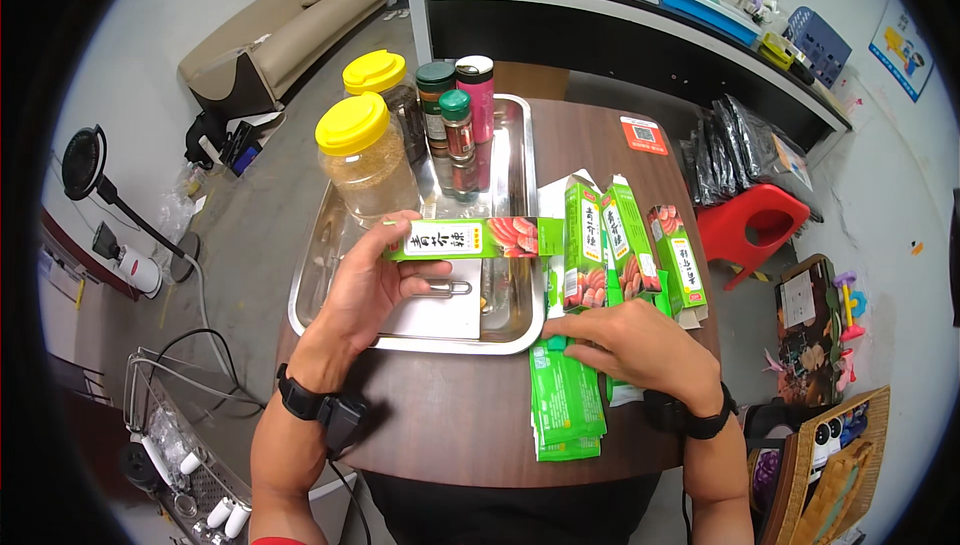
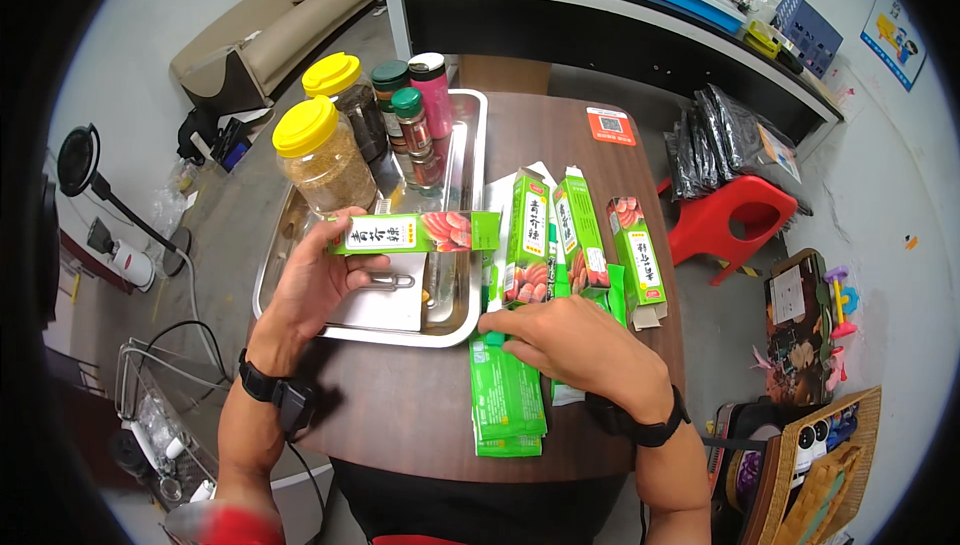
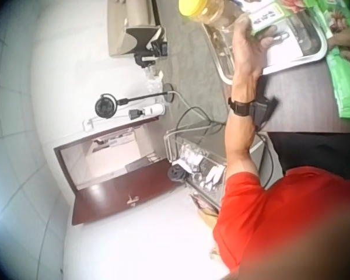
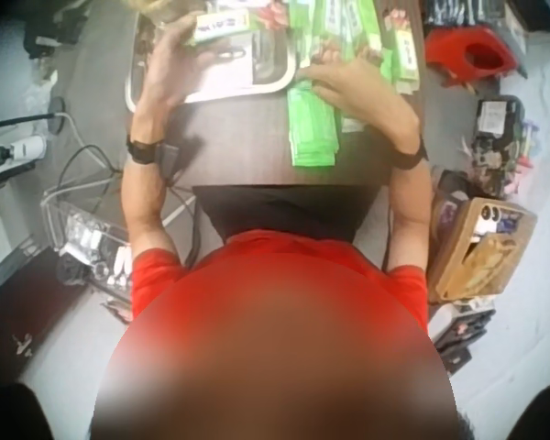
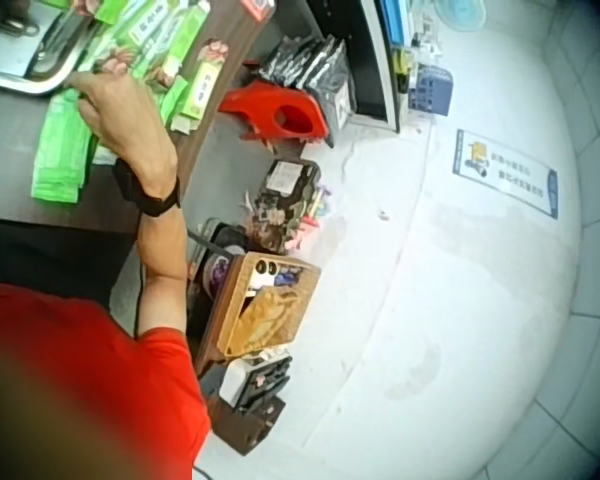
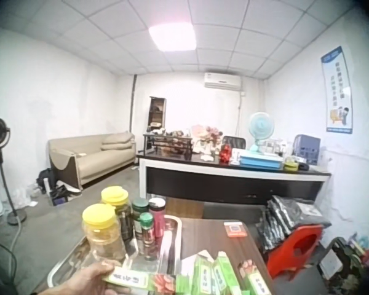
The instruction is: Organizing and inspecting boxes and tubes of wasabi and ginger paste on a metal tray.
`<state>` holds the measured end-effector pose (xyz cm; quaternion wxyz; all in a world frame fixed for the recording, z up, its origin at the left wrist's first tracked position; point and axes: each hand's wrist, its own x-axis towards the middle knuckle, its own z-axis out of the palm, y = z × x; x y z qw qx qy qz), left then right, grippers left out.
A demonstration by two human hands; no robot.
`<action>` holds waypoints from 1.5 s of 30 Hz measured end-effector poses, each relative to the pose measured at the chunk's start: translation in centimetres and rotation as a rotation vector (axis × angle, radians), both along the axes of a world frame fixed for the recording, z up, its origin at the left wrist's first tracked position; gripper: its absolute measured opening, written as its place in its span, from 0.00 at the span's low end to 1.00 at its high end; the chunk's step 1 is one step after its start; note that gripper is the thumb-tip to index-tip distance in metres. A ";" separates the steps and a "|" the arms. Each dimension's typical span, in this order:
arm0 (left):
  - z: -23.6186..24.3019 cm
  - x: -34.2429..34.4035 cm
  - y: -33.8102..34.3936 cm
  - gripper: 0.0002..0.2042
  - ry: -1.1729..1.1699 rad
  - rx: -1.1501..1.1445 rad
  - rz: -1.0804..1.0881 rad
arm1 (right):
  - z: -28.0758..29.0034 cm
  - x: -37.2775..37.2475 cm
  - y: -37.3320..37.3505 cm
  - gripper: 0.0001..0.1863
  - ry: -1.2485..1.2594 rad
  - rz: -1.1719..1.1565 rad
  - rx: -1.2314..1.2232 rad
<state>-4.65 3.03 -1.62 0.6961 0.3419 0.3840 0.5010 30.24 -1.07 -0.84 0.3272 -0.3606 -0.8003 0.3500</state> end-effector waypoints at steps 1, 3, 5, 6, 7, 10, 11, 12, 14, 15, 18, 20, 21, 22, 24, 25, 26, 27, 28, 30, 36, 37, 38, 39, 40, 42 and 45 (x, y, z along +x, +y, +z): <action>0.0 0.2 0.0 0.20 -0.001 0.001 -0.001 | 0.1 0.3 0.1 0.31 0.000 -0.001 0.001; 0.1 0.5 0.0 0.17 0.051 -0.019 0.047 | 0.0 0.8 -0.2 0.31 -0.001 -0.005 0.001; -0.6 0.0 0.3 0.16 0.058 -0.003 0.065 | 0.3 0.8 0.4 0.31 0.003 -0.005 0.001; -0.8 -0.2 0.4 0.16 0.062 0.012 0.082 | 0.3 1.1 0.4 0.31 0.004 -0.006 0.000; -0.8 -0.4 0.3 0.16 0.063 0.012 0.082 | 0.4 1.4 0.4 0.31 0.005 -0.006 -0.001; -0.3 -1.0 0.1 0.17 0.003 0.019 0.150 | 0.2 2.5 0.3 0.31 0.006 -0.008 -0.007; 0.2 -0.8 -0.1 0.17 0.002 0.016 0.149 | 0.2 2.7 0.3 0.31 0.005 -0.009 -0.010; 0.8 -0.6 -0.3 0.17 0.015 0.013 0.142 | 0.2 2.7 0.5 0.31 0.005 -0.010 -0.015; 1.3 -3.1 -0.4 0.20 -0.134 -0.002 0.039 | 0.2 3.2 0.0 0.31 0.000 -0.019 -0.023; 0.6 -3.1 -0.4 0.20 -0.135 -0.005 0.034 | 0.6 3.1 0.4 0.31 0.000 -0.024 -0.026; 0.4 -0.3 -0.2 0.23 0.033 0.036 0.112 | 0.2 2.6 0.2 0.31 -0.015 -0.059 -0.042; 0.5 0.1 -0.3 0.22 0.027 0.040 0.129 | -0.2 2.3 0.3 0.31 -0.011 -0.083 -0.045; 0.4 0.1 -0.3 0.22 0.033 0.048 0.124 | -0.2 1.7 0.8 0.31 -0.008 -0.095 -0.047; 0.5 0.3 -0.2 0.22 0.031 0.048 0.106 | 0.0 1.7 1.0 0.31 -0.008 -0.114 -0.048; 0.4 0.6 -0.1 0.21 0.036 0.058 0.129 | 0.3 1.8 1.1 0.31 -0.006 -0.151 -0.050; 0.4 0.6 -0.2 0.21 0.043 0.057 0.117 | 0.2 1.9 0.8 0.31 0.002 -0.162 -0.053; 0.4 0.6 -0.4 0.22 0.046 0.061 0.106 | 0.4 1.9 1.1 0.31 0.010 -0.173 -0.055; 0.5 0.5 -0.5 0.22 0.049 0.065 0.094 | 0.6 1.7 1.5 0.30 0.018 -0.184 -0.057; 0.0 0.0 -0.3 0.24 0.070 0.079 0.069 | 0.7 1.7 1.8 0.30 0.025 -0.191 -0.059; -0.3 -0.4 -0.3 0.24 0.094 0.108 0.047 | 0.6 1.4 2.1 0.30 0.039 -0.204 -0.063; 0.5 0.7 -0.5 0.24 0.154 0.152 0.002 | 0.6 1.4 2.1 0.30 0.060 -0.243 -0.077; 0.7 0.7 -0.6 0.23 0.174 0.154 -0.006 | 0.5 1.2 2.0 0.30 0.064 -0.244 -0.080; 0.7 0.7 -0.6 0.23 0.177 0.152 -0.007 | 0.5 1.0 2.1 0.30 0.067 -0.246 -0.084; 0.8 0.6 -0.5 0.24 0.203 0.163 -0.034 | 0.5 1.0 2.1 0.30 0.070 -0.247 -0.087; 0.8 0.5 -0.5 0.24 0.228 0.175 -0.060 | 0.6 0.8 2.2 0.30 0.073 -0.246 -0.089; 0.7 0.4 -0.3 0.24 0.247 0.183 -0.063 | 0.8 0.7 2.2 0.30 0.077 -0.245 -0.093; 0.6 0.4 -0.4 0.25 0.269 0.182 -0.052 | 0.6 0.3 2.4 0.30 0.084 -0.235 -0.101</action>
